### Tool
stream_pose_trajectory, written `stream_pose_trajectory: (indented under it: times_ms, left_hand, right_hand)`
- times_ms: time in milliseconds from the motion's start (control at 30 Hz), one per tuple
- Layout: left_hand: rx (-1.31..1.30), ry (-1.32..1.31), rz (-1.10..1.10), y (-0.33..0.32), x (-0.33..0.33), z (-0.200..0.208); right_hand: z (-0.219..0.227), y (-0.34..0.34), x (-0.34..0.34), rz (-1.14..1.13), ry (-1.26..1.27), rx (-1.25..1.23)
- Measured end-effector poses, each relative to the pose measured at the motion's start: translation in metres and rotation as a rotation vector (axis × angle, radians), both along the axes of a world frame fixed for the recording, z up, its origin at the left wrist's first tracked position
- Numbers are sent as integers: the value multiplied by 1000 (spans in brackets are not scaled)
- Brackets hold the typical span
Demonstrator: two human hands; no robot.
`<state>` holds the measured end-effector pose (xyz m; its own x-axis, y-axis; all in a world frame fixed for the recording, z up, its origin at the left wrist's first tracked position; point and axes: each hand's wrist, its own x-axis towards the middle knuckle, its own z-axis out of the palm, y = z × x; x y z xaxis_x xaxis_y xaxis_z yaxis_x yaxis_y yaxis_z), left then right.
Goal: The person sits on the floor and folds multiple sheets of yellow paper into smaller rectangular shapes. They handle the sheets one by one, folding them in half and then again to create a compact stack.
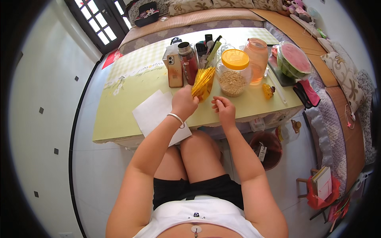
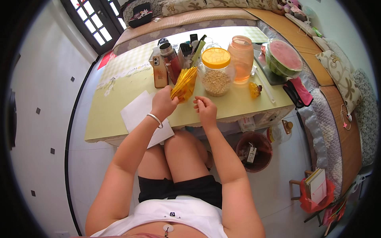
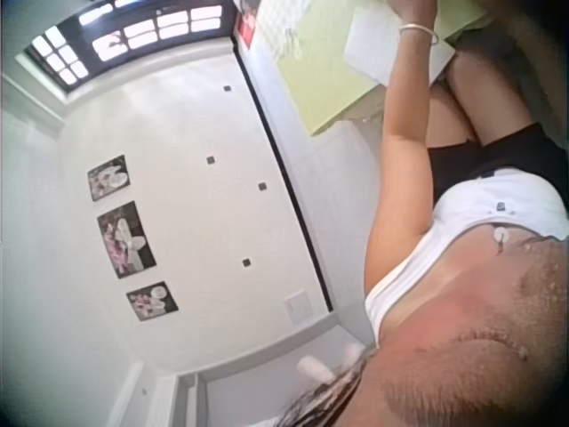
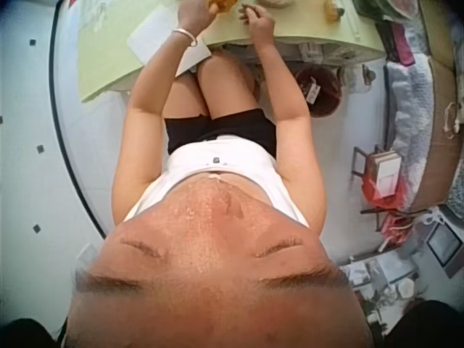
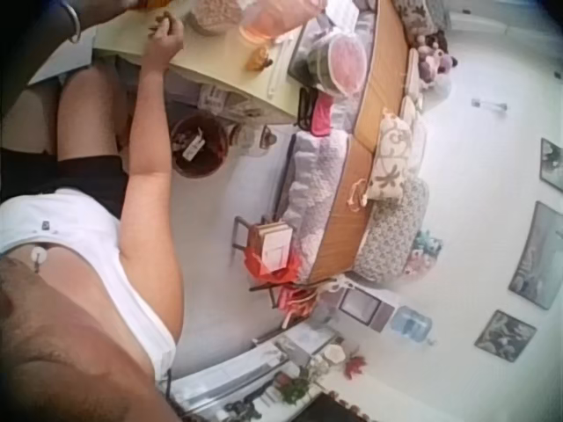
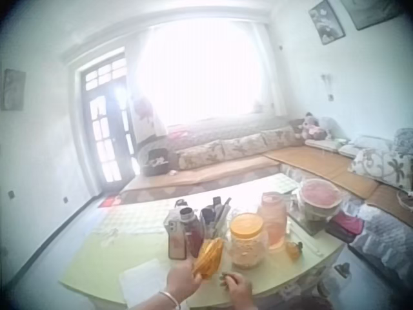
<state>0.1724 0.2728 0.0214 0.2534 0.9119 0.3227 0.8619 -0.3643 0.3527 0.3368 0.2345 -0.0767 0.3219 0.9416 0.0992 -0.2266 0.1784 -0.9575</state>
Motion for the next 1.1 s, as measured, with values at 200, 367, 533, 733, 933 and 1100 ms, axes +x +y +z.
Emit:
stream_pose_trajectory:
  times_ms: [200,367,533,733,933,1100]
  left_hand:
    - [591,528,-109,-43,-7,-4]
    - [722,645,-178,-64,-11,-10]
    - [736,620,-208,-60,-11,-16]
    - [737,564,-258,-38,-4,-28]
    - [651,545,-252,-7,10,-41]
    - [661,515,-280,15,21,-52]
  right_hand:
    - [35,2,-16,358,524,-100]
    - [53,2,-31,311,409,-227]
    - [40,18,-41,182,357,-272]
    - [17,55,-42,35,348,-235]
    - [-9,99,-32,-81,115,-196]
    - [-17,87,-21,-105,-299,-177]
